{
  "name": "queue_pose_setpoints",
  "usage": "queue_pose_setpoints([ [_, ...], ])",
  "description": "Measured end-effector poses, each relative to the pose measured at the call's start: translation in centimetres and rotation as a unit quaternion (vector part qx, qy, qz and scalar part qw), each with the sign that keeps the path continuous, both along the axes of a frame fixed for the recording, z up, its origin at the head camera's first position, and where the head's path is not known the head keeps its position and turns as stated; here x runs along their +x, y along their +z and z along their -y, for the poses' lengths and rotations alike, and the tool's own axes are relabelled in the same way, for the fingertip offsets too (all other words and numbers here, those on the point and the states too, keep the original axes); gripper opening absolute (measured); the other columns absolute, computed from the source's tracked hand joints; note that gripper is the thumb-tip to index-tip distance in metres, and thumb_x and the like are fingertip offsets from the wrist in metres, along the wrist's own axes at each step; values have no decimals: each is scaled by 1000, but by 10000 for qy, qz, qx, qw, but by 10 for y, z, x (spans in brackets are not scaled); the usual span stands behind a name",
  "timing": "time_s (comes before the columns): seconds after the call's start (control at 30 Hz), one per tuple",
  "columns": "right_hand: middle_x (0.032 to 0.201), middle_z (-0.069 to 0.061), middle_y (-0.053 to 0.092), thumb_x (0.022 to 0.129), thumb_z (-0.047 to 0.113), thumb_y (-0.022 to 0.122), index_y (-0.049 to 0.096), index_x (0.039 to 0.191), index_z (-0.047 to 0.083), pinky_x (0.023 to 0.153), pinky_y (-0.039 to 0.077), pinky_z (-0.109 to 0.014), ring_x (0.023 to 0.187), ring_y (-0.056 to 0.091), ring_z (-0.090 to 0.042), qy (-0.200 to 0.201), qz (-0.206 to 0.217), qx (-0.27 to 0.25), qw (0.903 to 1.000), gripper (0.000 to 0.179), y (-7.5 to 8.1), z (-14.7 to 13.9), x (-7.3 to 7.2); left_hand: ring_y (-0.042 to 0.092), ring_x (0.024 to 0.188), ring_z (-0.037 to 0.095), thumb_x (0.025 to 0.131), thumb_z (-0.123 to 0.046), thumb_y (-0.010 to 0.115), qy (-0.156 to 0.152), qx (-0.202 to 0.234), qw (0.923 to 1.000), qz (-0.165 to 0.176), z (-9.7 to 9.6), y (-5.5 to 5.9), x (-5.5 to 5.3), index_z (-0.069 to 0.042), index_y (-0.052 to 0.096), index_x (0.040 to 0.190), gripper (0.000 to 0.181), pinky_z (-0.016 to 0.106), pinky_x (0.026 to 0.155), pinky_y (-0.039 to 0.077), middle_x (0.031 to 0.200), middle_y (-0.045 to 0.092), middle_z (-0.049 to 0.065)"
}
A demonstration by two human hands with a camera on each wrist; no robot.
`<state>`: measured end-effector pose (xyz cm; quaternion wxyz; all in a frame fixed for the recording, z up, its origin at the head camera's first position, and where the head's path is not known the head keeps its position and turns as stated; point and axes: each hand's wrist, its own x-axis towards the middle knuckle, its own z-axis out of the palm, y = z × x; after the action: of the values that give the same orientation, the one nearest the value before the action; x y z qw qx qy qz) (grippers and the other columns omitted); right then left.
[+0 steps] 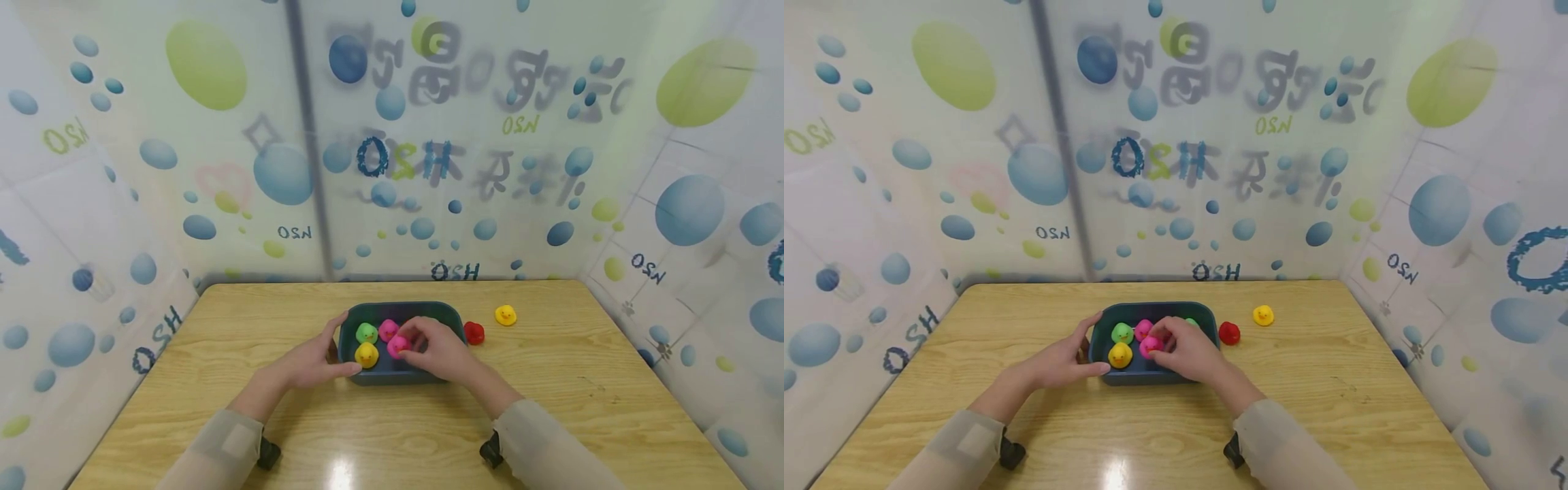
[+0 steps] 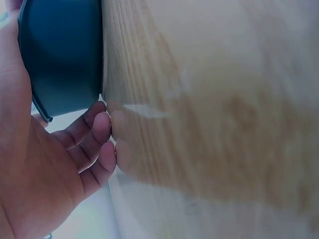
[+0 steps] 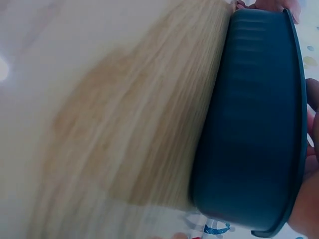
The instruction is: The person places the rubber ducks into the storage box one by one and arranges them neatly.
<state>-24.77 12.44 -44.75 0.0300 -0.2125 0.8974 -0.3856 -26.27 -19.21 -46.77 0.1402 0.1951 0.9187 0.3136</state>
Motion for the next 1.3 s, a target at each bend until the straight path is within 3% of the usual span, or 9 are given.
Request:
queue_pose_setpoints([
  [0.33,110,5,70,98,22,85,71,120,24,83,60,-29,91,65,-16,29,704,530,9961,26,-4,9,-10,69,109,21,94,-69,77,22,34,10000,55,-1,2,1,-27,6,178,118,55,107,57,128,72,12],
  [1.0,115,2,72,103,18,79,74,124,19,101,60,-41,104,66,-16,-226,1180,602,9909,22,-4,11,-14,68,115,23,93,-68,79,106,49,9999,124,-2,4,3,-28,7,177,118,56,110,55,133,71,14],
  [1.3,107,3,73,104,21,78,74,121,19,94,62,-38,96,68,-15,-294,1250,565,9901,17,-5,12,-14,67,112,22,93,-68,78,74,62,9999,81,-2,2,2,-28,7,177,117,55,108,56,130,71,12],
])
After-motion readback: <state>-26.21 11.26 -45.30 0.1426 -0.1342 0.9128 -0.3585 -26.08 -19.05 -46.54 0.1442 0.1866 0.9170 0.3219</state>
